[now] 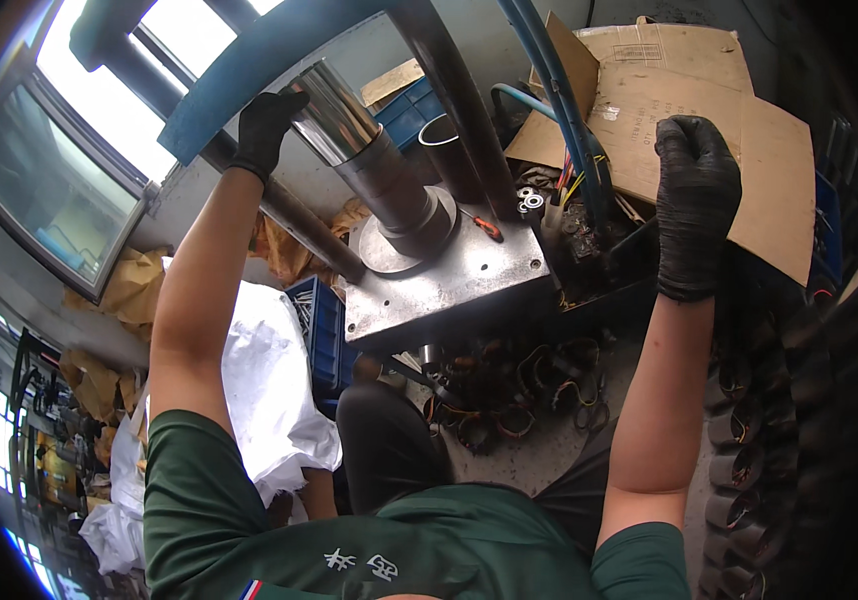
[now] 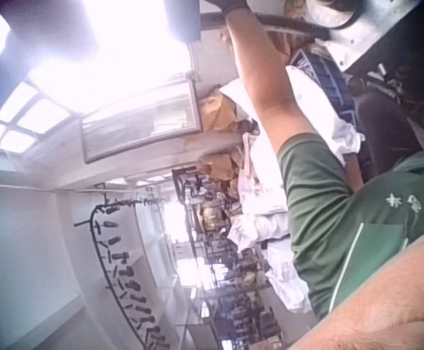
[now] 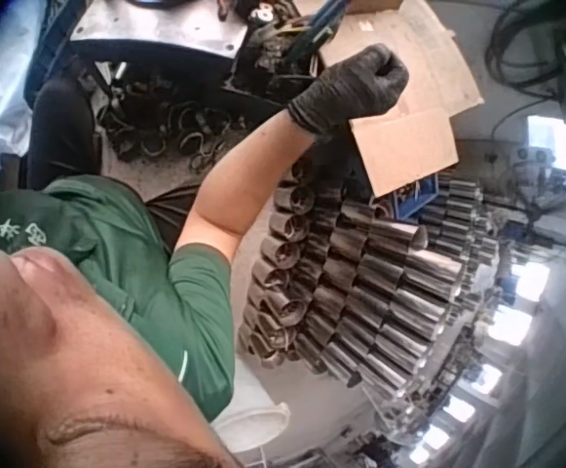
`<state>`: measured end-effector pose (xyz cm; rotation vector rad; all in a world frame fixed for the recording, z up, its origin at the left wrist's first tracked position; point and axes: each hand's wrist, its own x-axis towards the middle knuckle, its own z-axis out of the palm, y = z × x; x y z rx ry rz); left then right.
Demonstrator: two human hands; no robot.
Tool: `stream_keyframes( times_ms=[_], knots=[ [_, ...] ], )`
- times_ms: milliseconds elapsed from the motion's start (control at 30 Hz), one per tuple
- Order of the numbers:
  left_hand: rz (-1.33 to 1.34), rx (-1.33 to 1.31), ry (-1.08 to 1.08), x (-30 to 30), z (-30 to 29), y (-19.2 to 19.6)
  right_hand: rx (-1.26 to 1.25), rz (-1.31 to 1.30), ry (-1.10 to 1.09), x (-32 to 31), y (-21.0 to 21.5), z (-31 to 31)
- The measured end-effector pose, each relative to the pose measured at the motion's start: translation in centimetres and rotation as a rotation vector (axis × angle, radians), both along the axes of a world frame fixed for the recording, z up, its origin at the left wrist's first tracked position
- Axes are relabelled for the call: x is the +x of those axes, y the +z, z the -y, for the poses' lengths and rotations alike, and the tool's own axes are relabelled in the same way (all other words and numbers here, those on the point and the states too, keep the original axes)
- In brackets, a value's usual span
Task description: Assembling motor stator components and pressing them into a metal sleeve using an industrial press.
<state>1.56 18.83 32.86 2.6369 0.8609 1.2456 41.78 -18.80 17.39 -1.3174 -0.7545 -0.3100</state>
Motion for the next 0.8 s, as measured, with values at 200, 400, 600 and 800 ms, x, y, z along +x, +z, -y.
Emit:
stream_keyframes(
  times_ms=[200, 400, 600, 800],
  knots=[
    [0.213, -0.240, 0.123, 2.0, 1.6, 0.0, 0.035, -0.043, 0.033, -0.2, 0.3, 0.2],
    [0.219, -0.277, 0.085, 2.2, 1.5, -0.3, 0.056, -0.069, 0.064, -0.2, 0.2, 0.2],
    [0.032, -0.023, 0.080, 0.8, 0.7, -0.7, 0.057, -0.106, 0.119, -0.2, 0.3, 0.1],
    [-0.068, -0.045, 0.184, 1.6, 2.2, 0.0, 0.016, -0.096, 0.180, 0.3, -0.2, 0.2]
  ],
)
